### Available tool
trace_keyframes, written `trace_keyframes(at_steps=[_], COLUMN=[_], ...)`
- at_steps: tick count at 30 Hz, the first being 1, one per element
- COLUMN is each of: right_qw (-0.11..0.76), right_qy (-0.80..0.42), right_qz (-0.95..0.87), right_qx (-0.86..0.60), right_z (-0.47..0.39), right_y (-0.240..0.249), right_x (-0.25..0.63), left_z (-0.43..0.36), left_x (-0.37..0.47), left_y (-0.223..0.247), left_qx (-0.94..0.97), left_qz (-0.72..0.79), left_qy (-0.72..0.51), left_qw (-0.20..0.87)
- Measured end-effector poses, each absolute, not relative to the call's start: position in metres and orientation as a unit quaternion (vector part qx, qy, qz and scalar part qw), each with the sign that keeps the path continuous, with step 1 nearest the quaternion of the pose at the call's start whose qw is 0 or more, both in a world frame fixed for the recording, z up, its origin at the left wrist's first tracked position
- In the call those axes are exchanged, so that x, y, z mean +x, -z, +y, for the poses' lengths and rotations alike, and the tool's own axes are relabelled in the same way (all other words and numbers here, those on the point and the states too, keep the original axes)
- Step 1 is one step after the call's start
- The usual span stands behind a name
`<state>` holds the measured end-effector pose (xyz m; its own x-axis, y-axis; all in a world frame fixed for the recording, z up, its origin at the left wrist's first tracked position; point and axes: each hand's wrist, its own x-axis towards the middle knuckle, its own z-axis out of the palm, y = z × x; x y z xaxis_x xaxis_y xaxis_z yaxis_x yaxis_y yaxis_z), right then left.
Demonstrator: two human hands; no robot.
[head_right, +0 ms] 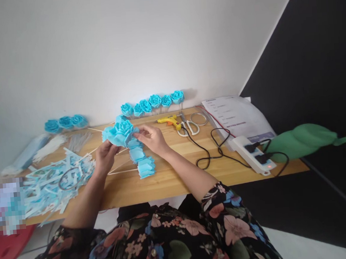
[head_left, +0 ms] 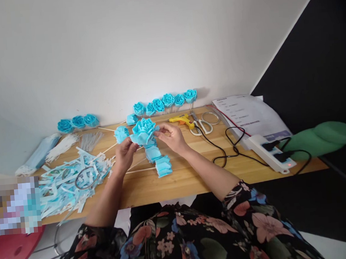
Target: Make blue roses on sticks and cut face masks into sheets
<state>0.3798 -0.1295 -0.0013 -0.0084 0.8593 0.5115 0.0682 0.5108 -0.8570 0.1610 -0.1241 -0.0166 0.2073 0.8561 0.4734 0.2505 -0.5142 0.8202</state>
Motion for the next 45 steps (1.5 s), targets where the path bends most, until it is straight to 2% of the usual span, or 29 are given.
trace_keyframes(at_steps=[8, 17, 40, 45], right_qw=[0.601, 0.609, 0.583, 0.603], right_qy=[-0.408, -0.33, -0.394, -0.36], right_qz=[-0.597, -0.616, -0.613, -0.612], right_qx=[-0.339, -0.375, -0.36, -0.363], right_z=[-0.127, -0.125, -0.123, -0.123], right_y=[0.008, 0.007, 0.015, 0.013], right_x=[0.377, 0.381, 0.38, 0.378], left_z=[-0.124, -0.125, -0.128, -0.129], left_x=[0.161, 0.163, 0.165, 0.166], left_y=[0.017, 0.014, 0.009, 0.008], left_qx=[0.721, 0.726, 0.718, 0.716], left_qz=[0.374, 0.384, 0.42, 0.417], left_qy=[-0.497, -0.48, -0.465, -0.468], left_qw=[0.305, 0.309, 0.303, 0.308])
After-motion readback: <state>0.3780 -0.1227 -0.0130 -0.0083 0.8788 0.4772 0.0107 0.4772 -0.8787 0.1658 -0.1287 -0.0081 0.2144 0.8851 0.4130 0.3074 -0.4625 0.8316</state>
